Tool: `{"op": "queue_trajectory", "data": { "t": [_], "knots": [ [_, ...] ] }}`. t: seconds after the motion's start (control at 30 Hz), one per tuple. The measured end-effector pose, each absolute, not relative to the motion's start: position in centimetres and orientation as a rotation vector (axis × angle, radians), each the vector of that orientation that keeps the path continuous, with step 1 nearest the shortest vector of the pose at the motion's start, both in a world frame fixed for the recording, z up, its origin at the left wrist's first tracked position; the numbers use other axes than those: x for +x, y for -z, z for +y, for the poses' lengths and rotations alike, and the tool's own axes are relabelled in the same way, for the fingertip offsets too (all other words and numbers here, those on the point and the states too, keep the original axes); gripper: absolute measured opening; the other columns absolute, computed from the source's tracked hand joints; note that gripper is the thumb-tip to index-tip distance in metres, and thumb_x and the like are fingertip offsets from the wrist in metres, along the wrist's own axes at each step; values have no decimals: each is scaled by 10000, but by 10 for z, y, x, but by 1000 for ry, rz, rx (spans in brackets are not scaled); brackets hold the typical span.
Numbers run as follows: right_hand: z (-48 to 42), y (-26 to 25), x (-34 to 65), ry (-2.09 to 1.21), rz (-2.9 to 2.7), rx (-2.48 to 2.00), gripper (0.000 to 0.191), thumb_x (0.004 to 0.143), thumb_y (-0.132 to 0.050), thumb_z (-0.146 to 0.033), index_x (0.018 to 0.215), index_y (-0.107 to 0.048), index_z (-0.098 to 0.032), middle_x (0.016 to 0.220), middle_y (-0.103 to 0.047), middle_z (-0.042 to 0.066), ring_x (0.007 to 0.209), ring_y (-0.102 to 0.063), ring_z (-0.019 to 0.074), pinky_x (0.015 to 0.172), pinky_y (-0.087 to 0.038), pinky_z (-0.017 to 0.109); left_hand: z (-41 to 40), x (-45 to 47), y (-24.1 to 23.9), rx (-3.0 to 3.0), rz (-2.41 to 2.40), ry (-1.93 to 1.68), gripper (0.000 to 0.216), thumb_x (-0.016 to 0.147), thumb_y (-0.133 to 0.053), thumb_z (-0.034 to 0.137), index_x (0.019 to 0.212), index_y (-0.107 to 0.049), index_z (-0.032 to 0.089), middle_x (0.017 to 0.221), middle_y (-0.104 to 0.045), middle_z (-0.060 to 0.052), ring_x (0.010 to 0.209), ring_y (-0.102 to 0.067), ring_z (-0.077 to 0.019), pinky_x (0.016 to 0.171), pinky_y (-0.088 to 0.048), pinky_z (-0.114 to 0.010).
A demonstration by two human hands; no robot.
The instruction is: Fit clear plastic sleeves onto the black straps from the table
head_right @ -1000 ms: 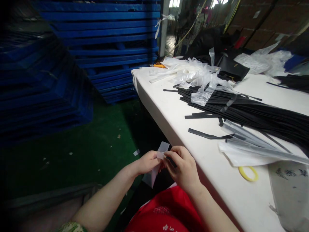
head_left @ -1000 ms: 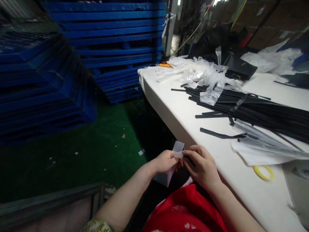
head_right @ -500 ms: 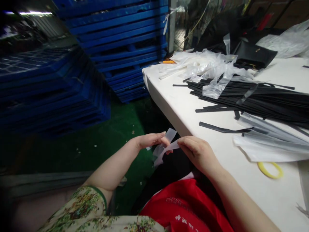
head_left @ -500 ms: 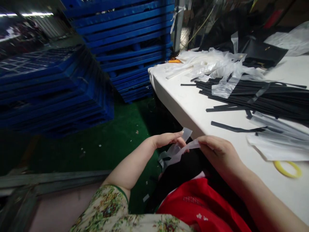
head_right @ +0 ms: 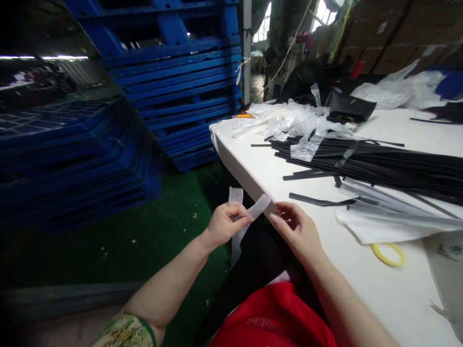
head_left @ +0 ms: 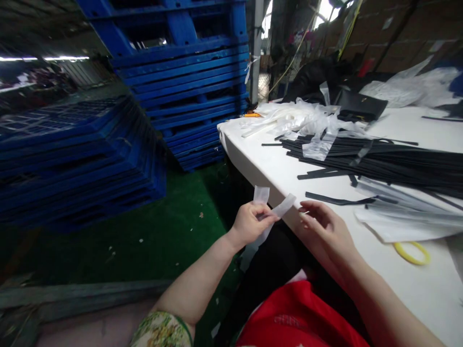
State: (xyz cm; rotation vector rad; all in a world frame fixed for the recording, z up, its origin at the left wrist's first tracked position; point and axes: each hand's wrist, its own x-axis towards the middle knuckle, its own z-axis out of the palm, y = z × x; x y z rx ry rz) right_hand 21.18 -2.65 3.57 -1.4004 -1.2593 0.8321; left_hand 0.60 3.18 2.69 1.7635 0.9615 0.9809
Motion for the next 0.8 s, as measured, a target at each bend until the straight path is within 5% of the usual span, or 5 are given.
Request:
{"op": "queue_trajectory", "data": {
  "t": [0.13,0.3,0.43,0.6,0.8],
  "knots": [
    [-24,-27,203,-1035,-1316,-1297,265,786,-721,-433,904,-724,-196,849,-722,58,770,-654,205,712,-525,320,21,6,-26,1817,913,-868,215,812,-722,323,700,-715,140,704,-673,-36,681,-594,-144,668,-439,-242],
    [-28,-29,192,-874,-1505,-1278,143,804,-704,-329,717,-724,-218,768,-655,31,716,-611,171,658,-482,288,17,10,-23,1924,758,-537,244,726,-800,362,800,-708,149,834,-692,-33,772,-616,-174,721,-458,-254],
    [-39,-36,181,-795,-1697,-1268,165,802,-714,-260,651,-672,-210,741,-614,8,683,-569,140,602,-433,251,14,17,-15,1797,572,-441,168,871,-605,303,909,-658,148,865,-671,-36,775,-606,-171,714,-479,-256],
    [-47,-32,219,-682,-1613,-1512,168,795,-721,-293,947,-699,-224,793,-665,-4,651,-559,131,599,-439,245,13,18,5,1797,612,-420,360,993,-405,404,879,-654,171,885,-655,-50,824,-603,-179,778,-478,-275],
    [-42,-11,336,-3,-1579,-2252,148,889,-592,-241,965,-710,-194,959,-677,83,750,-610,192,678,-414,306,7,19,21,1725,734,-424,453,997,-366,499,846,-650,180,818,-641,-49,789,-618,-176,770,-480,-273]
  ]
}}
